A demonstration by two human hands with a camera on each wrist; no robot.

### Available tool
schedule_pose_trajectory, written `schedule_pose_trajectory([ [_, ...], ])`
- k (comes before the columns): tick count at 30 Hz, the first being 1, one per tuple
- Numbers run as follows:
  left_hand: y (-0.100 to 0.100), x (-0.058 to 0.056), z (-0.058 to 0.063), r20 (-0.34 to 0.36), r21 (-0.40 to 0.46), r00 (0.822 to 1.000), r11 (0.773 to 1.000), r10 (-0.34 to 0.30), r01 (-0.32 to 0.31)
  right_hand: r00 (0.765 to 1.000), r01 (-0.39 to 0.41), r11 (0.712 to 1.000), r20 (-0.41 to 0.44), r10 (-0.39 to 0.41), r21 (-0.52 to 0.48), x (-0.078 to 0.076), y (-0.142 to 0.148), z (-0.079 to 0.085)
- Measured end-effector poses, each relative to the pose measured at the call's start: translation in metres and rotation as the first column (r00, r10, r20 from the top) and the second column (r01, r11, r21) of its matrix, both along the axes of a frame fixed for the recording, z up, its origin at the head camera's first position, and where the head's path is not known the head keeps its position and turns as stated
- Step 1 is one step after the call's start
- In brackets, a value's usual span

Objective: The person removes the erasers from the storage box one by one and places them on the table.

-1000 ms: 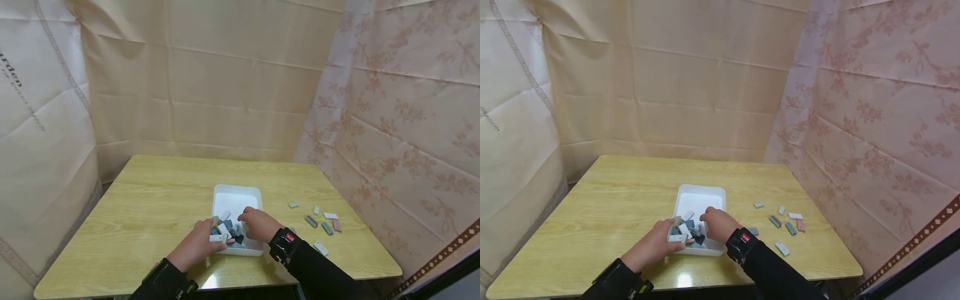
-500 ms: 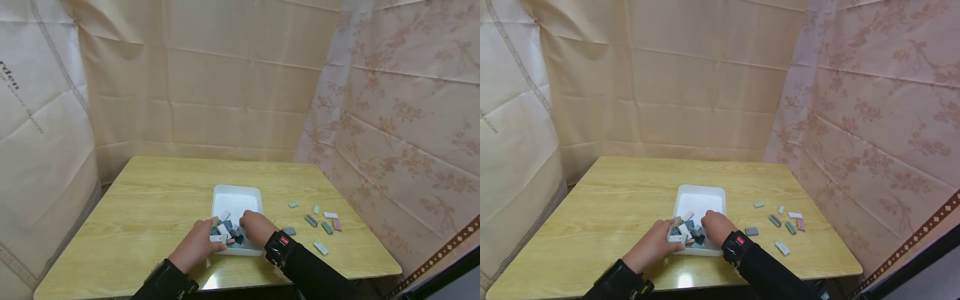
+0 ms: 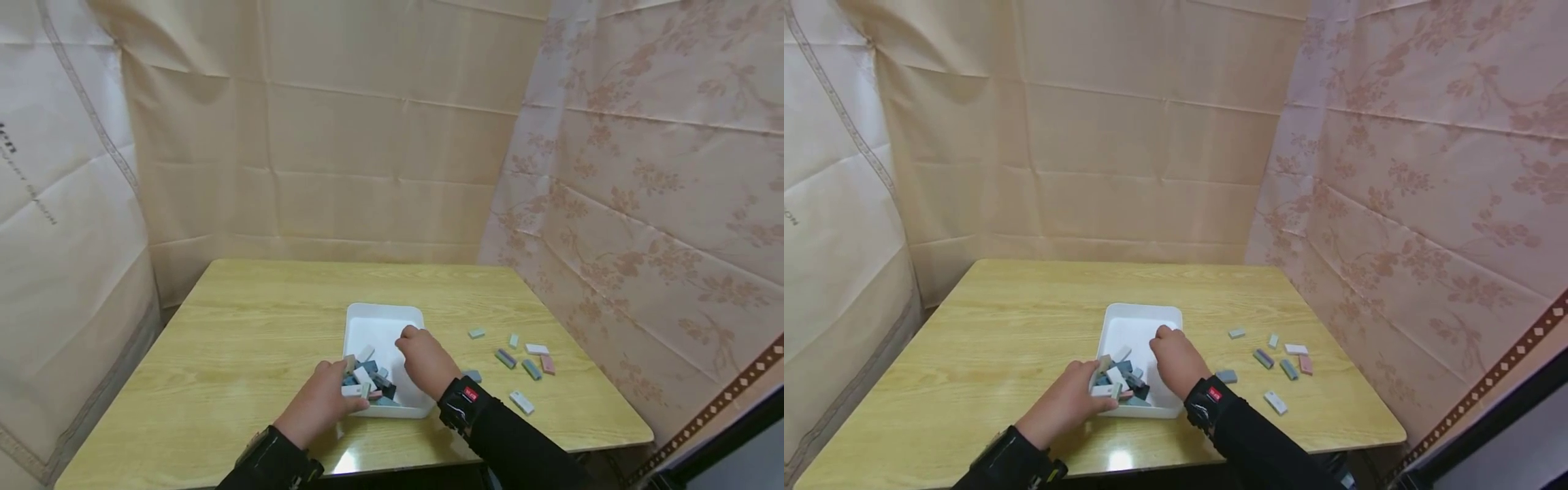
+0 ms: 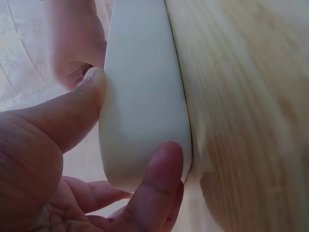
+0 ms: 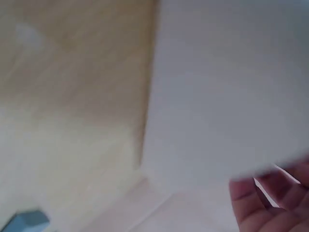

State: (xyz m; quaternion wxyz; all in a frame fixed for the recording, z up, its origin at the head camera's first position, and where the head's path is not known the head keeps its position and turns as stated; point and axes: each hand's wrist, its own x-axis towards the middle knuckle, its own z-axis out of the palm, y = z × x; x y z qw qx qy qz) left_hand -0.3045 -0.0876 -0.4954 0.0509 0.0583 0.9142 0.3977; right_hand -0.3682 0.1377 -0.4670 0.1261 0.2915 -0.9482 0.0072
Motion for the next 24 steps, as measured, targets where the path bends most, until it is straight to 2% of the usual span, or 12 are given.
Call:
schedule_pose_trajectory([
  [6,-0.001,-0.001,0.001,0.013,-0.004,1.0,1.0,0.007,-0.007,0.995,0.069,0.992,-0.067,-0.076,-0.105,-0.022,0.028,-0.001],
  [11,-0.001,0.0,0.002,0.019,-0.004,1.0,1.0,0.018,-0.017,0.99,0.116,0.978,-0.062,-0.129,-0.175,-0.042,0.06,0.001],
  [17,0.002,0.001,0.002,0.014,0.001,1.0,1.0,0.02,-0.02,0.98,0.189,0.971,-0.035,-0.195,-0.144,-0.071,0.11,0.002],
  [24,0.005,0.002,0.004,-0.02,-0.002,1.0,1.0,0.007,-0.007,0.958,0.287,0.955,0.018,-0.286,-0.08,-0.1,0.169,-0.002],
])
